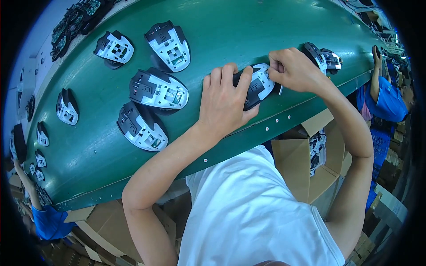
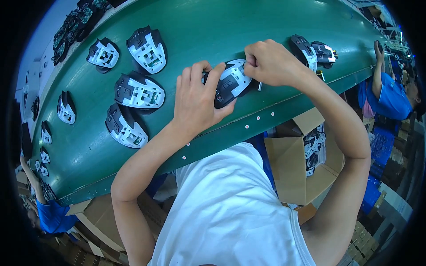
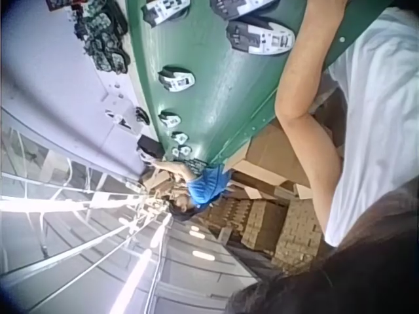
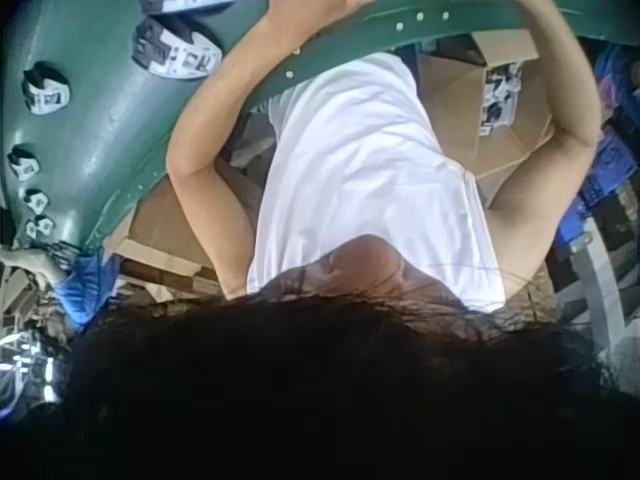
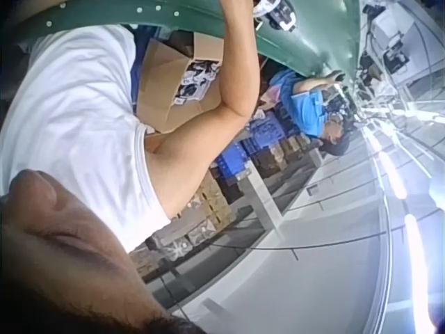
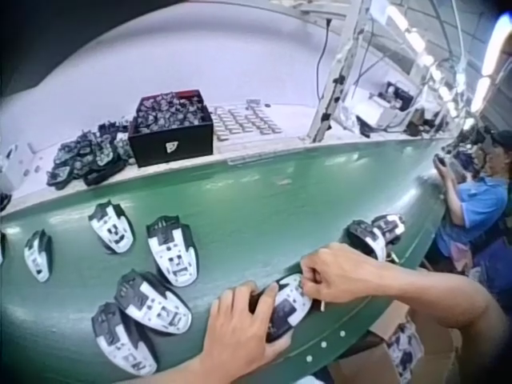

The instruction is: The person assembles computer mice on a conveyor belt by connecting internal wires, installing scroll wheels onto the circuit board bases, and snapping the top covers onto the assembled mice.

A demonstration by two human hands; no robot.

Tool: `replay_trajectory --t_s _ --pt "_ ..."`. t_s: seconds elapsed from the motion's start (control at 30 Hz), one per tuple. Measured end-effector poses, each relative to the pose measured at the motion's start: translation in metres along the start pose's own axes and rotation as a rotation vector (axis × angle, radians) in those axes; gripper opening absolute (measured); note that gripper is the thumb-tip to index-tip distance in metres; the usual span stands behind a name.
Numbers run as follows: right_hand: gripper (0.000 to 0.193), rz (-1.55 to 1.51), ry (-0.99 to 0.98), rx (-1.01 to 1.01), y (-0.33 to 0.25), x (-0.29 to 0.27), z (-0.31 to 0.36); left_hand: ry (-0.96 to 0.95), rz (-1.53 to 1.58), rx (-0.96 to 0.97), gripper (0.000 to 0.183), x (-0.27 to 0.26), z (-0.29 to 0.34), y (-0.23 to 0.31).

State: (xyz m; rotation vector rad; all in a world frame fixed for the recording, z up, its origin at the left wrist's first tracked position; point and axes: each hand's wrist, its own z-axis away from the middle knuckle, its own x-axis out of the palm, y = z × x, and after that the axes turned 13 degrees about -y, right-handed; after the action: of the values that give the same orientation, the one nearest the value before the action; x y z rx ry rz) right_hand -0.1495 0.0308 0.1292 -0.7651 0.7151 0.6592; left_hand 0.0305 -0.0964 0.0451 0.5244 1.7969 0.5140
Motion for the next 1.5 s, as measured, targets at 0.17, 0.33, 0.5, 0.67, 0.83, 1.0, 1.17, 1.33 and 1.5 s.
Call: replay_trajectory --t_s 0.17,0.33,0.5,0.67,0.83,1.0,1.17,1.33,1.5 --pt "0.017 0.038 -0.035 0.01 0.0 -0.001 -0.005 0.003 -0.002 -0.005 0.073 0.001 0.0 -0.002" --pt "0.019 -0.027 -0.083 -0.025 0.009 -0.001 -0.011 -0.005 -0.005 -0.009 0.074 0.001 0.001 -0.002" --pt "0.02 -0.223 -0.203 0.015 0.012 -0.009 -0.01 -0.016 0.01 -0.009 0.074 -0.002 0.001 -0.002" --pt "0.021 -0.258 -0.219 0.029 0.013 -0.014 -0.005 -0.02 0.015 0.0 0.075 -0.002 0.001 -0.002" --pt "0.022 -0.142 -0.258 0.051 0.007 -0.021 -0.008 -0.014 0.006 0.012 0.076 -0.003 0.002 -0.002" --pt "0.021 0.021 -0.181 0.112 -0.004 -0.019 -0.008 -0.024 0.005 0.01 0.077 -0.003 0.001 -0.002" --pt "0.018 0.092 -0.191 0.126 -0.007 -0.021 -0.013 -0.029 0.005 0.011 0.076 -0.003 -0.001 -0.001" --pt "0.016 0.159 -0.281 0.207 -0.015 -0.023 -0.023 -0.042 0.016 0.012 0.075 -0.004 0.001 -0.001" --pt "0.022 0.112 -0.398 0.255 -0.019 -0.028 -0.023 -0.045 0.013 0.01 0.074 -0.002 0.002 -0.001"
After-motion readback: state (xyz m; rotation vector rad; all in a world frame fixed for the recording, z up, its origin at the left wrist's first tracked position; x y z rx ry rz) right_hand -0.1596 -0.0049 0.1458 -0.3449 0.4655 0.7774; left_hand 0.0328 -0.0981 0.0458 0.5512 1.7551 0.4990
